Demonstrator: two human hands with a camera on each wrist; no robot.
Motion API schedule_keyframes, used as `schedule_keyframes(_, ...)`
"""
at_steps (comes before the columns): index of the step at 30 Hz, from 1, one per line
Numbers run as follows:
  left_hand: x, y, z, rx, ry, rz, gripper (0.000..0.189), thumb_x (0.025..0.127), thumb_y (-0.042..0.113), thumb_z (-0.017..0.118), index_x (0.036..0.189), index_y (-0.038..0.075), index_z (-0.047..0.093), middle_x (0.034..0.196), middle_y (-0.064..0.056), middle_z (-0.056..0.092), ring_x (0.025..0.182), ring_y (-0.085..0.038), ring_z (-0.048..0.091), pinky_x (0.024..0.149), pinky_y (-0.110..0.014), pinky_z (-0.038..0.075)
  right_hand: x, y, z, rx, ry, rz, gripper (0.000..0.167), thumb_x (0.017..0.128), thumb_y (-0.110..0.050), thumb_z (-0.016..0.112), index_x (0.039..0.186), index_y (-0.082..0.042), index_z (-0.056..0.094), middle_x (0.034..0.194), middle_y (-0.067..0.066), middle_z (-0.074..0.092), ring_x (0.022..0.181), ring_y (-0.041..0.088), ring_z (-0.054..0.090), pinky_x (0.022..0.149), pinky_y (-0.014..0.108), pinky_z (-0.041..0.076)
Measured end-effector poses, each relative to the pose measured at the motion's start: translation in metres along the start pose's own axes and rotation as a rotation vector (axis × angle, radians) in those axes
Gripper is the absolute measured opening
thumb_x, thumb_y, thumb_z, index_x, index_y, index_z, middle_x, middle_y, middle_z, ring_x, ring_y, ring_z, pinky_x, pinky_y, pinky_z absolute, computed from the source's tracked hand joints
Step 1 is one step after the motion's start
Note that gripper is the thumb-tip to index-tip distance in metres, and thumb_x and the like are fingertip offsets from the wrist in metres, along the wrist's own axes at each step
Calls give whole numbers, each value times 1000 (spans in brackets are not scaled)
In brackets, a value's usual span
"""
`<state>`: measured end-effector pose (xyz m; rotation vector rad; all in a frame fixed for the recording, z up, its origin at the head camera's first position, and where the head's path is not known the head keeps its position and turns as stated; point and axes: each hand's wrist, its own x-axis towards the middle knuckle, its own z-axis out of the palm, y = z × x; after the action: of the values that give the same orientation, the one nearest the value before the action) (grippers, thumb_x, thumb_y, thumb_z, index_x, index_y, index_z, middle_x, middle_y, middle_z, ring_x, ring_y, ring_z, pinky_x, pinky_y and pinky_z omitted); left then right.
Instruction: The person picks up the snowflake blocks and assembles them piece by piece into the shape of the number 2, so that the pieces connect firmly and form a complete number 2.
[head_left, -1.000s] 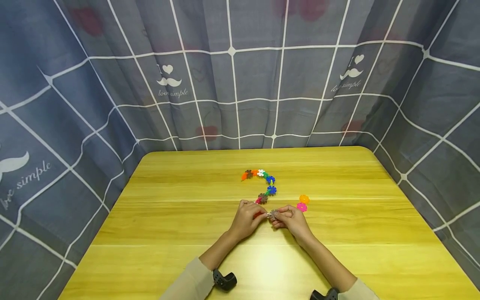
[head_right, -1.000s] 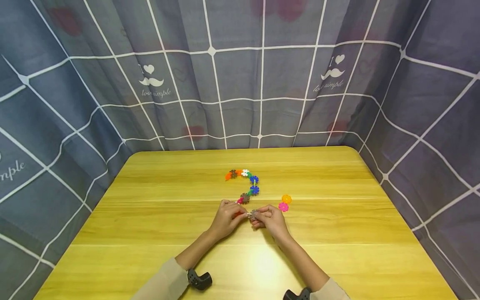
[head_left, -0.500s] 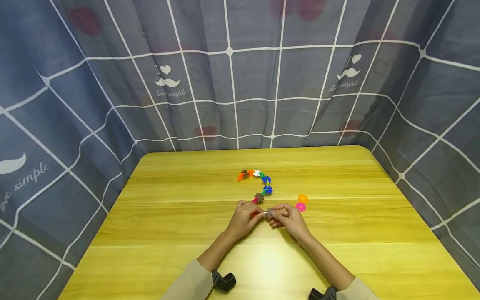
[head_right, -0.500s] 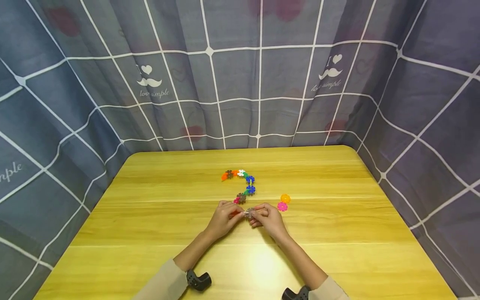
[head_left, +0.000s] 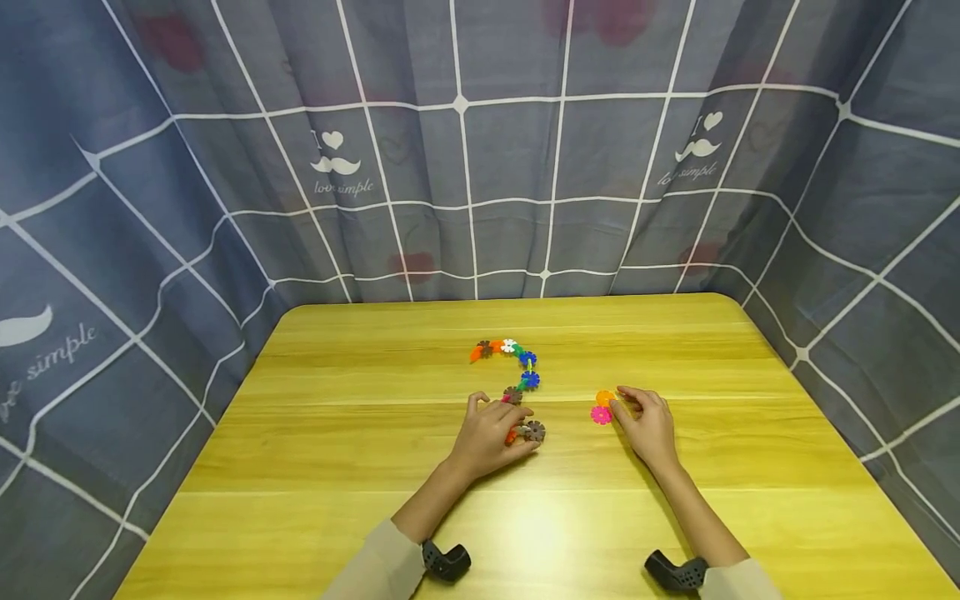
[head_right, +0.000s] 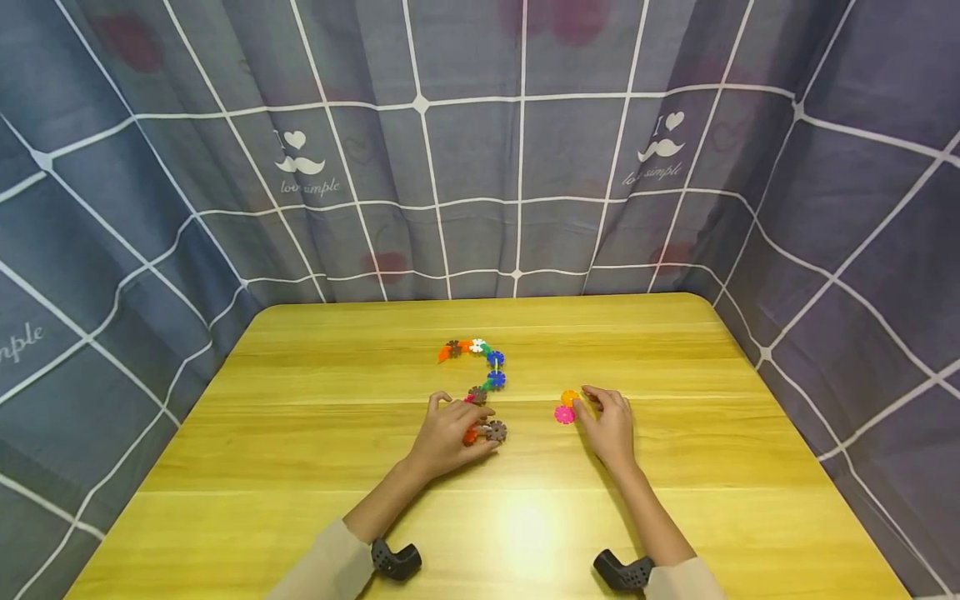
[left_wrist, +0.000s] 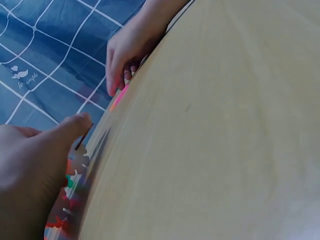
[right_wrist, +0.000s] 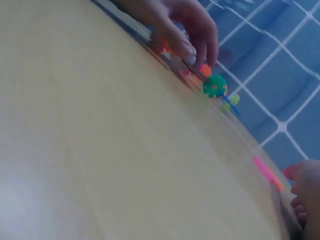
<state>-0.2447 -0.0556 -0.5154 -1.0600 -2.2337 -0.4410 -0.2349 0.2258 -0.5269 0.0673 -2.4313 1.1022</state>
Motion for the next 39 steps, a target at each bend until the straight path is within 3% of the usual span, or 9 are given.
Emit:
schedule_keyframes(3,0,1,0,26,-66,-15,52,74,58,67,107,18,65,97,4,66,90,-12,61,83,-42,34,3,5,1,-57,-71,30,40,83,-26,70,111,2,64,104,18,54,90,29,46,73,39,38)
schedule_keyframes(6,0,2,1,30,-110,-26,51,76,58,66,108,18,66,99,4,66,93,-12,60,84,-41,34,5,5,3,-90,-90,33,41,81,-30,72,108,0,66,105,20,52,93,32,44,74,44,37)
schedule_keyframes(11,1,1,3,21,-109,-4,40,79,52,66,101,20,69,95,8,66,90,-10,59,85,-40,34,6,4,4,-79,-82,37,34,78,-25,75,102,-2,68,103,18,54,94,32,44,75,44,35)
schedule_keyframes(16,0,1,5,-22,-87,10,34,79,48,68,98,20,70,91,8,66,83,-8,60,86,-38,35,7,4,4,-28,-97,30,31,78,-21,75,102,-4,65,98,13,61,87,26,48,73,36,38)
schedule_keyframes(19,-1,0,6,-58,-76,8,33,79,46,69,98,19,70,91,9,66,82,-6,60,88,-36,37,7,4,5,69,-69,26,27,79,-14,75,101,-5,63,89,9,64,79,19,53,70,26,44)
schedule_keyframes(23,-2,0,6,-106,-46,21,33,79,41,71,101,17,70,94,6,67,86,-7,61,89,-34,42,3,-5,9,304,-41,24,24,81,-7,71,103,-3,63,85,10,65,74,12,59,64,16,48)
schedule_keyframes(28,-3,0,5,-171,-16,22,33,78,37,73,102,14,69,95,3,67,86,-8,62,82,-27,48,-8,-37,16,592,-167,12,22,84,-1,65,105,5,62,86,20,65,75,27,65,66,29,54)
schedule_keyframes(33,-3,-1,5,-204,2,5,34,77,36,74,101,12,70,94,3,68,84,-8,62,76,-22,49,-19,-70,19,645,-325,0,16,85,7,60,100,12,58,85,26,65,75,43,63,68,42,53)
schedule_keyframes(39,-2,0,3,-217,22,6,32,77,34,74,99,11,70,92,2,68,82,-8,62,73,-22,49,-24,-77,20,604,-346,14,13,84,7,61,97,11,59,85,23,66,75,40,64,69,38,54)
